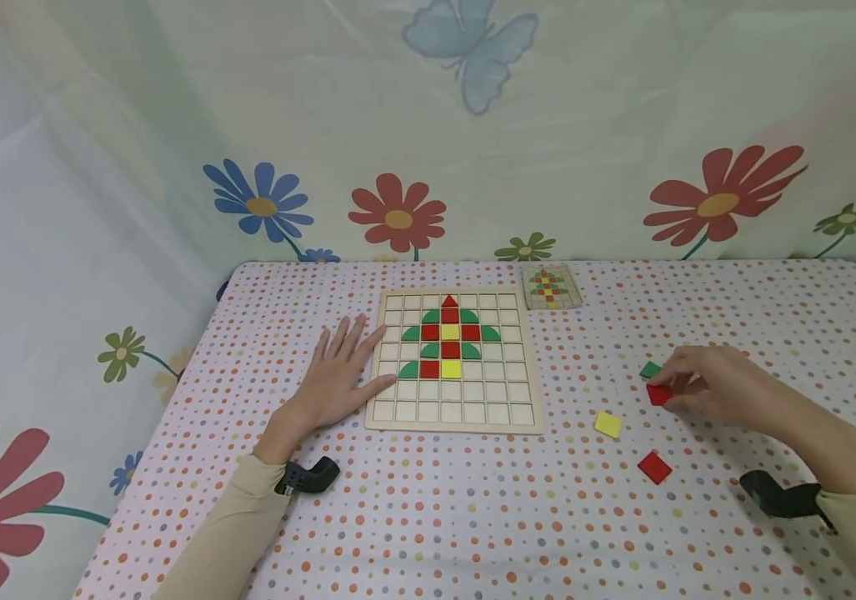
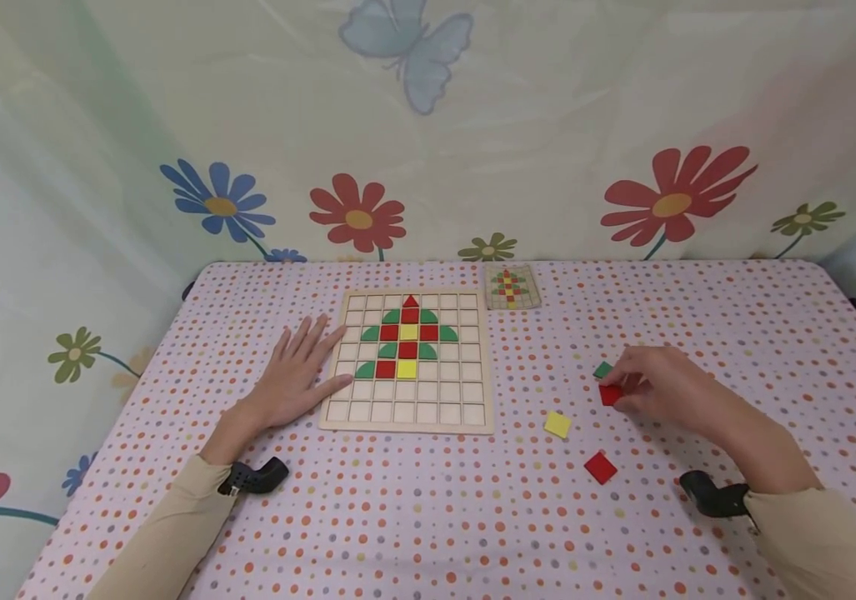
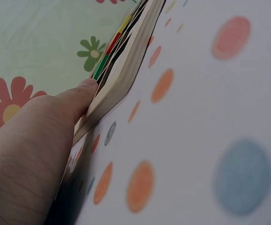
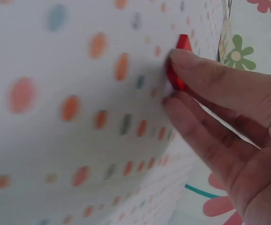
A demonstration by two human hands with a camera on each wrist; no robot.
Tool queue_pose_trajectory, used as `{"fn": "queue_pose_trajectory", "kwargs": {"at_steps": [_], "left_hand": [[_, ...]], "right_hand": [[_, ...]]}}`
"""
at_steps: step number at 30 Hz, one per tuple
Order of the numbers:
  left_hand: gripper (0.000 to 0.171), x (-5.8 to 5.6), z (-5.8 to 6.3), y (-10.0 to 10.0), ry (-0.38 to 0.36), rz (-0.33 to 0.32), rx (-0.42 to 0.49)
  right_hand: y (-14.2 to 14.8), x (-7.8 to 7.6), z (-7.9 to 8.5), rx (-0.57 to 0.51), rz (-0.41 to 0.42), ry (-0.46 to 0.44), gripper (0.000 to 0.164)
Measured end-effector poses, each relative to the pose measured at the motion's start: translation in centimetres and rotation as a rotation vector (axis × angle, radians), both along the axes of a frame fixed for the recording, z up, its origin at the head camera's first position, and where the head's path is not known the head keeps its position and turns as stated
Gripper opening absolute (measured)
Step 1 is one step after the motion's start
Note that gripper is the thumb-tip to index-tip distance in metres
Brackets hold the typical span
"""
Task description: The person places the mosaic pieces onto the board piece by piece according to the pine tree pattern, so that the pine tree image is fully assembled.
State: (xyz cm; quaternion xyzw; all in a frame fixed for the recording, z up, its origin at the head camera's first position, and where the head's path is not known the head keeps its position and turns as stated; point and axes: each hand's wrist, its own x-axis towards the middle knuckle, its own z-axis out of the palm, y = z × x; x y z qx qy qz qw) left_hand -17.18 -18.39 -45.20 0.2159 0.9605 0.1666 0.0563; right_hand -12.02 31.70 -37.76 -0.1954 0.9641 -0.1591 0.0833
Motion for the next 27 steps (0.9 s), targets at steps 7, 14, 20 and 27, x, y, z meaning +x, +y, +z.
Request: {"fn": "queue_pose_trajectory", "kwargs": {"at_steps": [7, 14, 20, 27], "left_hand": [[0.085, -0.2, 0.1, 0.1, 0.011, -0.010, 0.004], [0.084, -0.1, 0.0, 0.0, 0.000, -0.008, -0.002], [0.084, 0.0, 0.0, -0.1, 0.005, -0.011, 0.005], [0.085, -0.1, -0.1, 0.1, 0.005, -0.005, -0.002]], "right_hand": [[0.0, -1.8, 0.8, -0.002, -0.039, -0.169, 0.028], [0.2, -1.8, 0.2, -0.056, -0.052, -0.191, 0.030], [0.4, -0.9, -0.4, -0.094, -0.032, -0.058, 0.034], [-2.3, -1.4, 0.9, -0.149, 0.020, 0.027, 0.032]]}}
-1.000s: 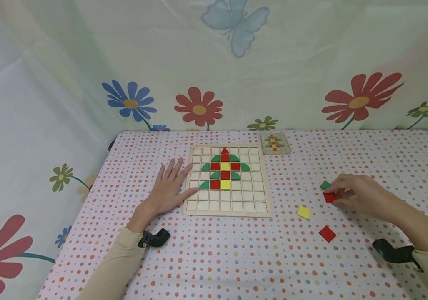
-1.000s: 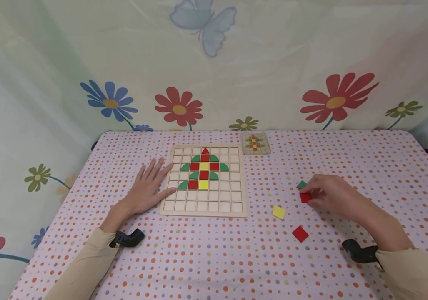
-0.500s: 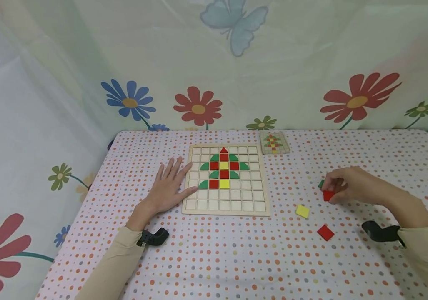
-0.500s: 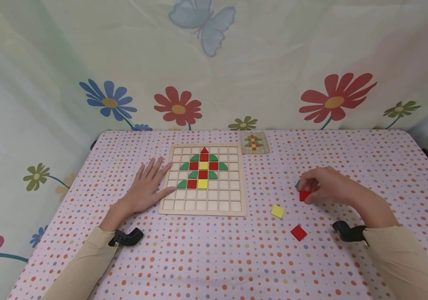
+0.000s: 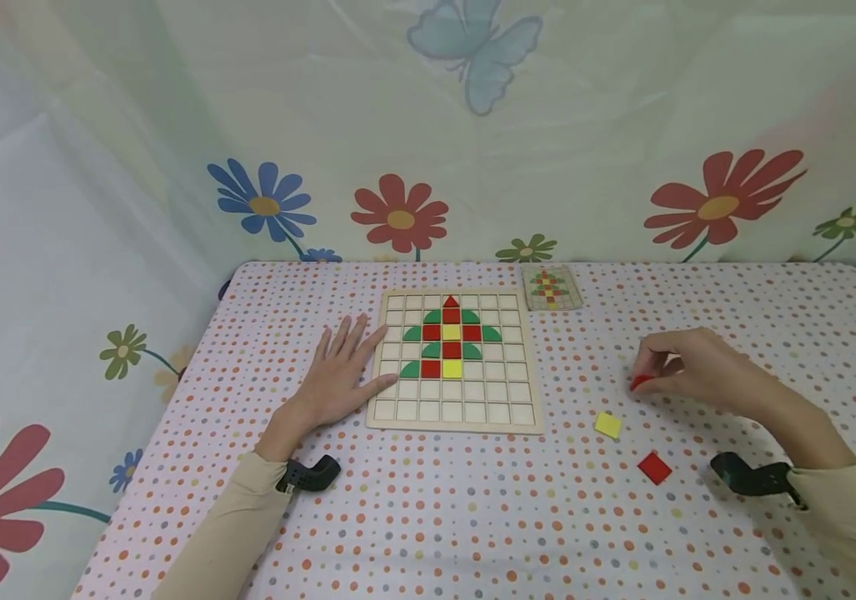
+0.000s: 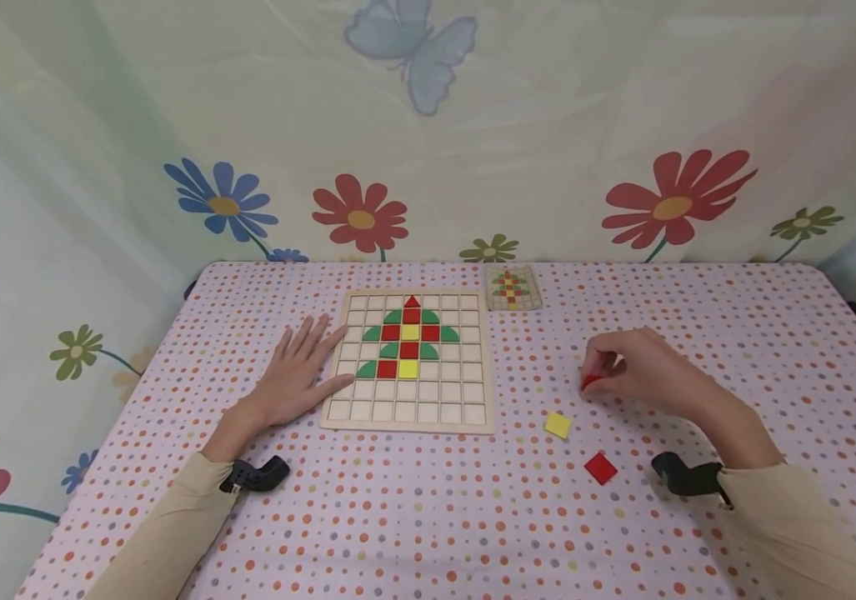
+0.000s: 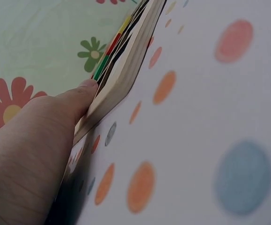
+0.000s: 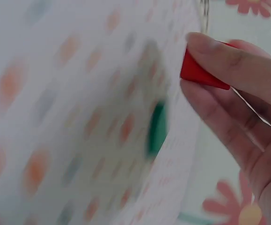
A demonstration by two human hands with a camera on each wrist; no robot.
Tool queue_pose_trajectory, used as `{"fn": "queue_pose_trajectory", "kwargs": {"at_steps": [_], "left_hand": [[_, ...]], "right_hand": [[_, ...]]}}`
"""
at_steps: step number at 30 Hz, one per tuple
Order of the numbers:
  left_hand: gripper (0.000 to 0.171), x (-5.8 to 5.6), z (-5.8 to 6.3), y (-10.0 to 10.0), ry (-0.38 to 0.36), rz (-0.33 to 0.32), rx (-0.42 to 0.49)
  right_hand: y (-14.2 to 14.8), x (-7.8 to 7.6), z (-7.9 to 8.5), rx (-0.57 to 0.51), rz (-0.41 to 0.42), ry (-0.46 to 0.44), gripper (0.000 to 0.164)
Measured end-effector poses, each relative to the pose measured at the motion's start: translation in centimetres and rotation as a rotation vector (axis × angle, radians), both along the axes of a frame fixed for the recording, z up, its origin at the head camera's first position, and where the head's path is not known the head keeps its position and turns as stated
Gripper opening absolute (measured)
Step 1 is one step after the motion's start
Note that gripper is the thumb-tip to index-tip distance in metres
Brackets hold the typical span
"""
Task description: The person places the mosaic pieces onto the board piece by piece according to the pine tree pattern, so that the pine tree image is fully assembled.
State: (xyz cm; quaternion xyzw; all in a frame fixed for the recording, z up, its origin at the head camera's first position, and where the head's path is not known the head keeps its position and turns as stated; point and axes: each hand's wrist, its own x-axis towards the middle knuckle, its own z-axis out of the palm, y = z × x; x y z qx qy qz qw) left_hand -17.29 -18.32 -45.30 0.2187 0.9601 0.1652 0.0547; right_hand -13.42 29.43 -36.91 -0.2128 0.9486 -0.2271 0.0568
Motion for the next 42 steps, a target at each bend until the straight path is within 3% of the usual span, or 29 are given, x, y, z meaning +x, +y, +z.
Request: {"fn": "queue_pose_trajectory", "kwargs": {"at_steps": [6, 11, 16, 25, 42], "left_hand": [[0.085, -0.2, 0.0, 0.3, -0.017, -0.019, -0.004], [0.086, -0.2, 0.1, 0.0, -0.013, -0.003, -0.023], [0.085, 0.0, 0.2, -0.2, -0.009, 0.010, -0.012], [0.085, 0.0, 0.0, -0.2, -0.003, 0.002, 0.000], [0.086, -0.1, -0.1, -0.2, -0.007, 0.003, -0.001]], "right_hand": [[-5.8, -1.9, 0.6, -0.180, 0.038, 0.060, 0.025], [-11.7, -3.6, -0.1, -0.280, 0.064, -0.032, 0.014], [-15.1, -4.7, -1.1, -0.286, 0.123, -0.098, 0.010], [-17.1, -5.1, -2.1, -0.242, 0.110, -0.131, 0.010], [-18.3, -4.7, -1.3, -0.082, 0.130, -0.104, 0.009]]}}
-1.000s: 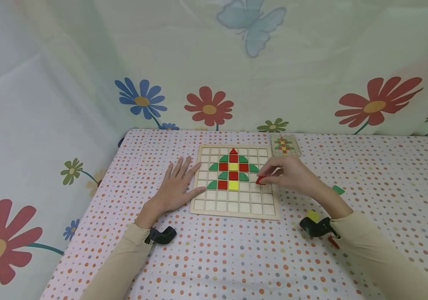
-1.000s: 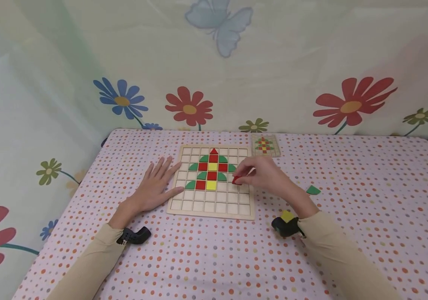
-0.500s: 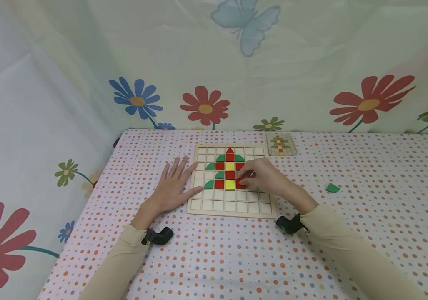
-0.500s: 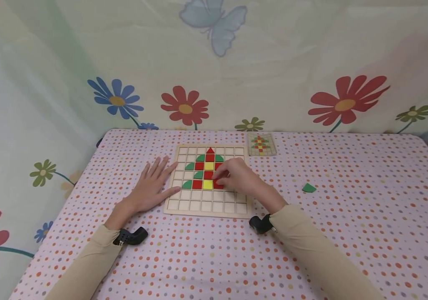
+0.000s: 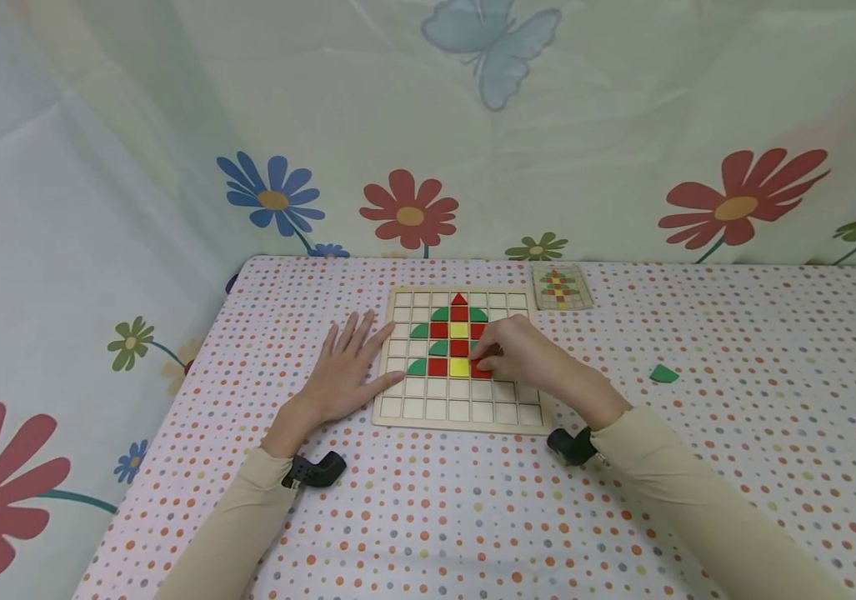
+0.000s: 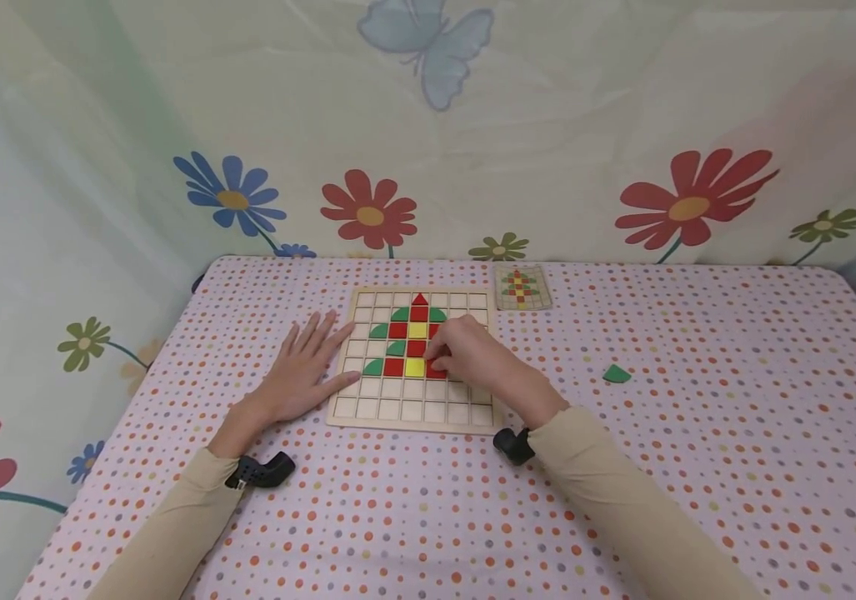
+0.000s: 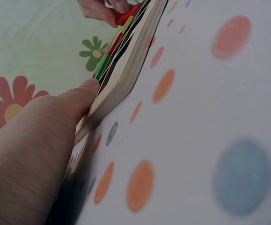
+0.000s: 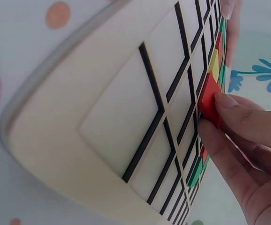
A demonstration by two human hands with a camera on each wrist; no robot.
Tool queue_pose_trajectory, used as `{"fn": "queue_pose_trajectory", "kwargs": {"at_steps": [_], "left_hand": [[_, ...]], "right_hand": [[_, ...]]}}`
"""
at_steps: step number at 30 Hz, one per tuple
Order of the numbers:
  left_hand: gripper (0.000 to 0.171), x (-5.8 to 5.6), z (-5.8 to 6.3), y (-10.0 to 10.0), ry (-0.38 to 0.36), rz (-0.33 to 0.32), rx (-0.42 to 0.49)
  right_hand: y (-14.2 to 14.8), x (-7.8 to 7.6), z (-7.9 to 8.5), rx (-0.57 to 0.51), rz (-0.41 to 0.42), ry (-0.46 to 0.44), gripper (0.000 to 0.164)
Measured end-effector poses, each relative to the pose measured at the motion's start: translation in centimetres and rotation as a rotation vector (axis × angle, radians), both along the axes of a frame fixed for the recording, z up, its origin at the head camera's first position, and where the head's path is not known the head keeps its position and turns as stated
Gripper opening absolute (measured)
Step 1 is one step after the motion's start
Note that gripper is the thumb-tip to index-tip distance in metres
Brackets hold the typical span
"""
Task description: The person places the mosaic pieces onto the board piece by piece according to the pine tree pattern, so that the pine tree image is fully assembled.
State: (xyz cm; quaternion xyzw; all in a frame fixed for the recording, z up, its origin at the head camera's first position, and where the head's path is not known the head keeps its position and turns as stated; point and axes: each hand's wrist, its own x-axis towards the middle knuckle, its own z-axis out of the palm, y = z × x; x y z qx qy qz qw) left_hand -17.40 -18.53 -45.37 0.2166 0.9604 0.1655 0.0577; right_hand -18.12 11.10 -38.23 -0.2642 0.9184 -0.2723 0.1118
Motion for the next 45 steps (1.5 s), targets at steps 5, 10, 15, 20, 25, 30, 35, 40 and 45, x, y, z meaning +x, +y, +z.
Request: {"fn": "queue_pose_trajectory", "kwargs": {"at_steps": [5, 10, 15, 20, 25, 30, 35, 40, 45], "left_hand": [[0.085, -0.1, 0.1, 0.0, -0.004, -0.002, 0.003], [0.086, -0.2, -0.1, 0.0, 0.009, -0.009, 0.005], [0.086, -0.1, -0.1, -0.1, 0.010, -0.008, 0.012], [0.085, 0.0, 0.1, -0.1, 0.009, -0.004, 0.015], [0.086, 0.0, 0.1, 0.0, 0.001, -0.003, 0.009], [0.085, 0.0, 0.0, 0.0, 0.005, -0.004, 0.004], [0.086, 0.0, -0.1, 0.1, 0.005, -0.004, -0.002], [0.086, 0.1, -0.1, -0.1, 0.007, 0.009, -0.017], [0.085, 0.2, 0.0, 0.0, 0.003, -0.002, 0.007]], "right_hand": [[-0.4, 0.2, 0.2, 0.037, -0.005, 0.030, 0.009], [-0.7, 0.4, 0.2, 0.049, -0.008, 0.052, 0.008], [-1.1, 0.7, 0.3, 0.070, -0.010, 0.059, 0.007], [-1.0, 0.8, 0.1, 0.104, 0.016, 0.115, 0.010], [1.0, 1.0, 0.2, 0.004, 0.057, 0.050, 0.014], [5.4, 1.9, 0.4, -0.026, 0.050, 0.003, 0.017], [12.2, 3.0, 0.6, 0.081, -0.062, 0.058, 0.022], [18.1, 3.6, 0.3, 0.147, -0.150, 0.055, 0.028], [20.6, 4.0, -0.4, 0.160, -0.175, 0.117, 0.025]]}}
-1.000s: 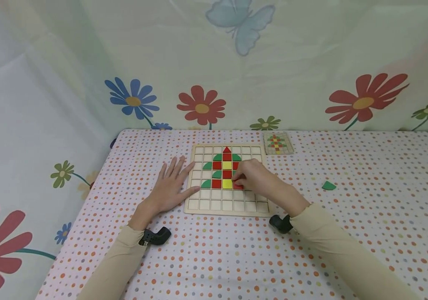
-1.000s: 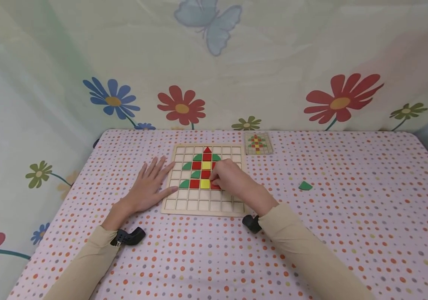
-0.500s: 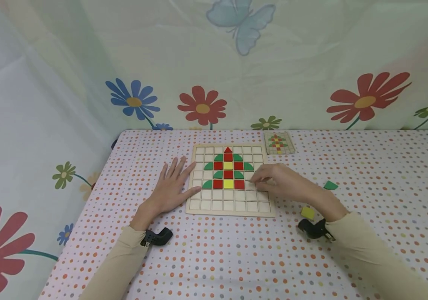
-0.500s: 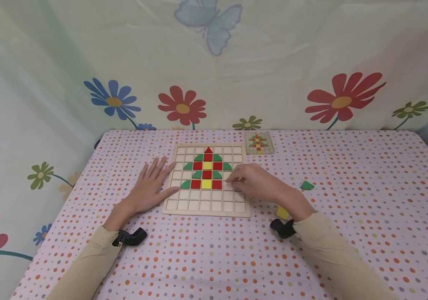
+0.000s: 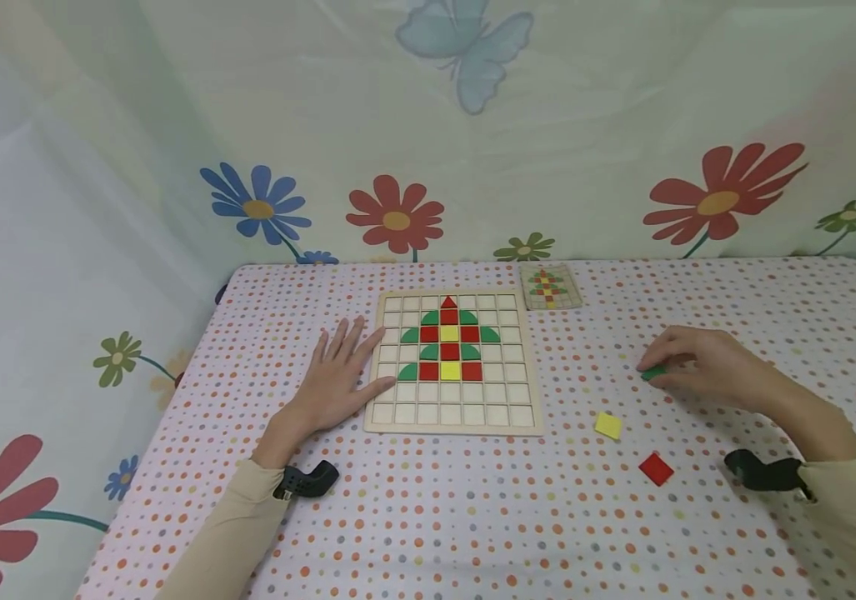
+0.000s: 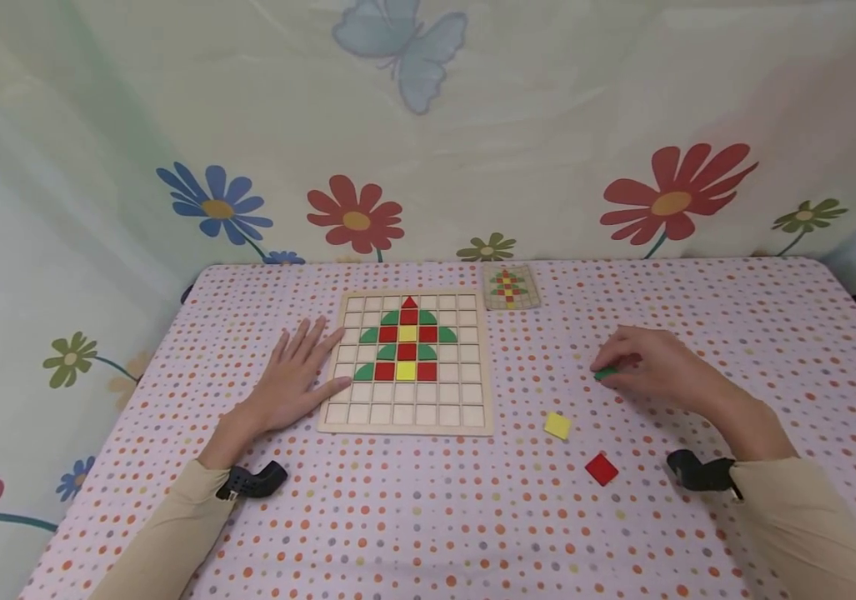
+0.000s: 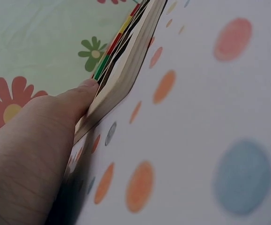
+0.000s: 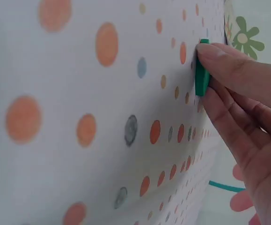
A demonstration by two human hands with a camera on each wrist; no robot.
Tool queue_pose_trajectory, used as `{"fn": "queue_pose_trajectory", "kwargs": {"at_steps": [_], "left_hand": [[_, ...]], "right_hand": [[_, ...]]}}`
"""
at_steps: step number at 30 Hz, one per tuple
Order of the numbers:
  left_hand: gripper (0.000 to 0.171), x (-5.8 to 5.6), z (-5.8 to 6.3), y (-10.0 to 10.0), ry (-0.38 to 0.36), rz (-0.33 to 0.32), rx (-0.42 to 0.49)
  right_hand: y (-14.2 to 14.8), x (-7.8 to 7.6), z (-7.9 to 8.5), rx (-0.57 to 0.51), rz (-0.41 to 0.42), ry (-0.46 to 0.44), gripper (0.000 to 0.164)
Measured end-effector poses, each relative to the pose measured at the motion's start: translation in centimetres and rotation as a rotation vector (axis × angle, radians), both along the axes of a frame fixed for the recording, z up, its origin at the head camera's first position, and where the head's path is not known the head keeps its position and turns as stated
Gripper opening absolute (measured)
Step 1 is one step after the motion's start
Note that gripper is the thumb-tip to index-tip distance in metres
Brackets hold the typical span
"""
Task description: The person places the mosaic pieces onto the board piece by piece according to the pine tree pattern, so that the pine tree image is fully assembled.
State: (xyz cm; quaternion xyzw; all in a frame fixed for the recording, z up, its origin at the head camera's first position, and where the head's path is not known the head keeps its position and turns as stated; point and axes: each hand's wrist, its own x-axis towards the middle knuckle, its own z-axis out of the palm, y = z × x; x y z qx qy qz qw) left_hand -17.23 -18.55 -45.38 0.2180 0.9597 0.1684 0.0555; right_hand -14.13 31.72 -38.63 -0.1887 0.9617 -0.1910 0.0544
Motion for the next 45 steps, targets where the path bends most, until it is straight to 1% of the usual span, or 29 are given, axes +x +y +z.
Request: {"fn": "queue_pose_trajectory", "kwargs": {"at_steps": [2, 6, 9, 14, 16, 19, 22, 28, 31, 34, 36, 39, 41, 45], "left_hand": [[0.085, 0.1, 0.0, 0.0, 0.003, -0.007, 0.012], [0.085, 0.3, -0.1, -0.2, -0.002, -0.002, 0.005], [0.085, 0.4, -0.3, -0.4, -0.003, 0.002, 0.003], [0.084, 0.3, -0.6, -0.5, 0.009, -0.002, 0.014], [0.083, 0.2, -0.6, -0.4, 0.010, -0.001, 0.012], [0.084, 0.2, -0.6, -0.2, 0.012, -0.001, 0.003], [0.084, 0.1, -0.6, -0.1, 0.018, -0.006, -0.003], [0.085, 0.2, -0.3, -0.1, 0.020, -0.004, -0.005], [0.085, 0.2, -0.2, -0.2, 0.021, -0.001, -0.004], [0.085, 0.3, -0.1, -0.2, 0.026, -0.004, 0.003], [0.085, 0.3, -0.1, -0.2, 0.025, -0.005, 0.010], [0.085, 0.2, 0.0, -0.1, 0.023, -0.005, 0.015], [0.085, 0.2, 0.0, 0.0, 0.020, -0.005, 0.018], [0.085, 0.1, -0.1, -0.1, 0.017, -0.006, 0.014]], "right_hand": [[0.1, 0.0, 0.0, -0.007, 0.003, 0.015, 0.025], [-0.7, -0.6, 0.4, -0.015, -0.026, -0.064, 0.020], [-1.4, -1.1, 0.9, 0.025, -0.068, -0.137, 0.017], [-2.0, -1.7, 1.7, 0.087, -0.111, -0.222, 0.016], [-2.0, -1.8, 1.8, 0.095, -0.122, -0.249, 0.016], [-1.6, -1.8, 1.7, 0.090, -0.125, -0.263, 0.016], [-1.3, -1.6, 1.5, 0.072, -0.123, -0.245, 0.016], [-0.9, -1.0, 0.9, 0.029, -0.117, -0.165, 0.016], [-1.0, -0.8, 0.7, 0.005, -0.094, -0.132, 0.016], [-1.5, -0.7, 0.7, -0.022, -0.059, -0.069, 0.020], [-2.2, -0.7, 0.8, -0.038, -0.039, -0.012, 0.023], [-3.7, -1.0, 1.2, -0.068, 0.008, 0.043, 0.023], [-5.0, -1.1, 1.7, -0.089, 0.027, 0.048, 0.019], [-7.9, -1.4, 2.4, -0.149, 0.057, 0.022, 0.016]]}}
